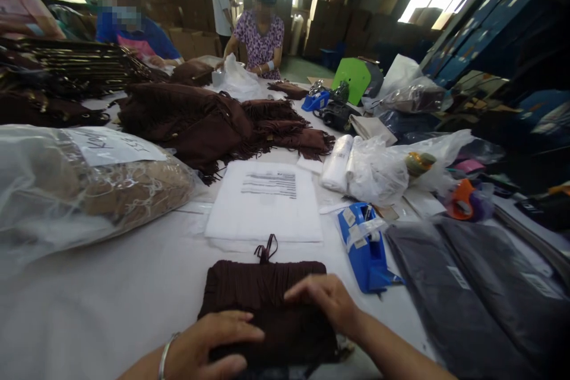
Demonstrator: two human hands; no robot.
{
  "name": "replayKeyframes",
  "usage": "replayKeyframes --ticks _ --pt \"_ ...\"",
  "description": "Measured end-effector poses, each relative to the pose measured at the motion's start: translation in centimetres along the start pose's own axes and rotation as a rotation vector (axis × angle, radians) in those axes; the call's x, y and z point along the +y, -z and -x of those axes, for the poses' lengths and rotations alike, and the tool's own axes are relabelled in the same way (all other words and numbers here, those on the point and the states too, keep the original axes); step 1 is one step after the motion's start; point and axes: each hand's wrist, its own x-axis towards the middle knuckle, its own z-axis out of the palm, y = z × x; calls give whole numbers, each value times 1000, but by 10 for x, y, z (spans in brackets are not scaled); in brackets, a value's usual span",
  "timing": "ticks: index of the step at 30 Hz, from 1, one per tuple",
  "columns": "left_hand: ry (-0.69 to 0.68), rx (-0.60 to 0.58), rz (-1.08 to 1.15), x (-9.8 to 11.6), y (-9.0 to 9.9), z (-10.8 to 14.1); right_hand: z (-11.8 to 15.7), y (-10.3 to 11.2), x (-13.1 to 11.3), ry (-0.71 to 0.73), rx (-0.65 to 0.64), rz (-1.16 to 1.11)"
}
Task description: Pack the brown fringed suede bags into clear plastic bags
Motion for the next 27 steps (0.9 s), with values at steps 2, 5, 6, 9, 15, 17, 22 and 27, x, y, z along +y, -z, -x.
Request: replayKeyframes --ticks 2,5,6,9,15,17,22,27 --pt "152 158 38 2 17 -10 -32 14 3 -201 209 52" --pt "378 402 -57 -13 40 -30 -85 22 11 -431 37 123" --pt "432 439 -89 -21 44 -35 -101 19 13 -458 -46 107" --pt "519 403 -91 -42 41 -35 -129 -1 17 -445 -196 11" --pt "584 531 60 -47 30 -6 -105 -30 0 -247 -220 -130" --pt "548 578 -45 -47 36 -6 -78 -32 -5 -107 -214 -23" --pt "288 415 -591 -59 45 -52 -17 -45 -1 243 -329 490" --pt "163 67 -702 -72 31 -121 0 -54 15 273 -300 572"
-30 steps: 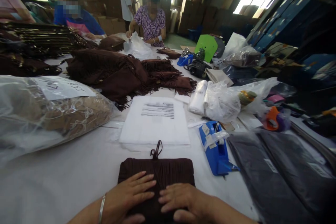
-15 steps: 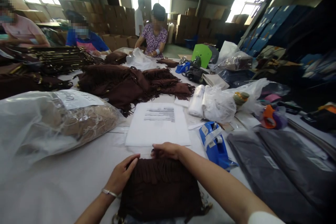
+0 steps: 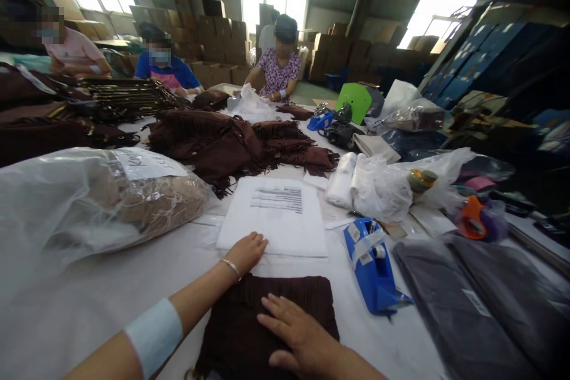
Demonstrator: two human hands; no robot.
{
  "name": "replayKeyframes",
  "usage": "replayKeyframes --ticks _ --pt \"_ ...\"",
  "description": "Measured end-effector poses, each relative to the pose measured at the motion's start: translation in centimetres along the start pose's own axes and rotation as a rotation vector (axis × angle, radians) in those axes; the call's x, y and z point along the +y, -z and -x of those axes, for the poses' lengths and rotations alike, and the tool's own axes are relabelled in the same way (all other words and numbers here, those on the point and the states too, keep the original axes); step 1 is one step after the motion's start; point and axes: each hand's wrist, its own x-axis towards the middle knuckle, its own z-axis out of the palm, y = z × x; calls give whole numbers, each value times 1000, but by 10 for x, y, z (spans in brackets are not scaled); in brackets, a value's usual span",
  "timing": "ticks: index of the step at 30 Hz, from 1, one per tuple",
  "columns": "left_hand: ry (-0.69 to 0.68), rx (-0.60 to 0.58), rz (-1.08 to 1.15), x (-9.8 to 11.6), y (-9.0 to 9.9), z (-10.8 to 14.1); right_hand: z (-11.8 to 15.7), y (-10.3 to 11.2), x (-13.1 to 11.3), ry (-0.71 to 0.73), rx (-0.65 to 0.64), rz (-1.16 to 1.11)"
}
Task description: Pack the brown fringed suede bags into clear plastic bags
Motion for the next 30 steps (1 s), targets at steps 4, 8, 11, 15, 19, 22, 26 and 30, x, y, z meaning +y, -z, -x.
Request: replayKeyframes --ticks 4,8,11,15,19,22,26,30 --pt "5 -135 -50 3 -1 -18 4 7 5 60 29 -78" --pt "103 -156 9 -6 7 -20 -2 36 1 7 178 -199" --pt "221 -145 112 -14 10 -24 -21 56 3 -171 384 -374" --pt "235 -150 290 -17 13 -31 -56 63 25 -320 407 -464" --pt "209 -111 397 -11 17 -36 -87 56 55 -592 490 -523" --pt "241 -45 418 -8 15 -39 -103 54 72 -709 557 -569" --pt "266 14 443 -16 15 -46 -110 57 85 -799 592 -681" --pt "256 99 432 -24 28 -52 -103 61 81 -814 497 -806"
